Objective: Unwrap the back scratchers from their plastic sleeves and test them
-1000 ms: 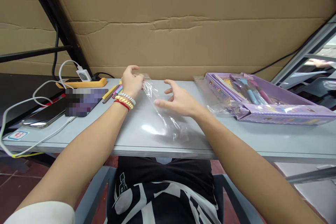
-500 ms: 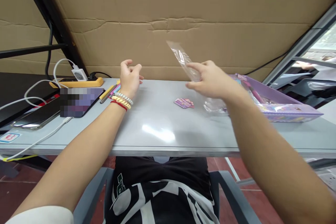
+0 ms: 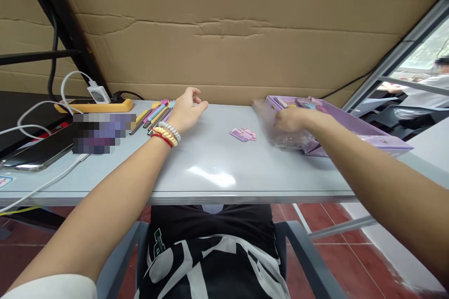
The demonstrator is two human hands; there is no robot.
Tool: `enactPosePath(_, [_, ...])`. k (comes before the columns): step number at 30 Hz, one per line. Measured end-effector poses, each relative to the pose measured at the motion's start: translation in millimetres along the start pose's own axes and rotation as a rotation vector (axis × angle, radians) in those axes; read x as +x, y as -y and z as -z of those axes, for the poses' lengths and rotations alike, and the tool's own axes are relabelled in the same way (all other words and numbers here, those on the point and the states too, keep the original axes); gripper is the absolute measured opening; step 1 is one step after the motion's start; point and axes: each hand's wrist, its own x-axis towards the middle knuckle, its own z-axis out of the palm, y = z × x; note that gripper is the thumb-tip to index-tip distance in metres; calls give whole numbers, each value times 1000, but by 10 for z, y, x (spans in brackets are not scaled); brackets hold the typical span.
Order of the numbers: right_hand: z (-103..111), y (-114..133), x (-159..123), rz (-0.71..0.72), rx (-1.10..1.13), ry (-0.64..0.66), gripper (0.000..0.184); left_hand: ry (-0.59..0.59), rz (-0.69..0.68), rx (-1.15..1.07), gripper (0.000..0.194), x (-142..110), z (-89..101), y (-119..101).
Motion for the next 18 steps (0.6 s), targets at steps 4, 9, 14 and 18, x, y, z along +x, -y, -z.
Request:
enactPosePath(4, [-193, 221, -151, -128, -344, 262, 26, 52, -6, 77, 39, -34, 9, -32])
enactPosePath(9, [-441, 170, -159, 4, -282, 177, 56, 83, -34, 137, 37, -64, 10, -58])
enactPosePath(14, [-705, 21, -88, 4, -56, 253, 77, 118, -54, 184, 38, -58, 0, -47])
enactPosePath(18, [-770, 15, -83, -16, -14, 238, 79, 139, -63, 219, 40, -54, -10, -31])
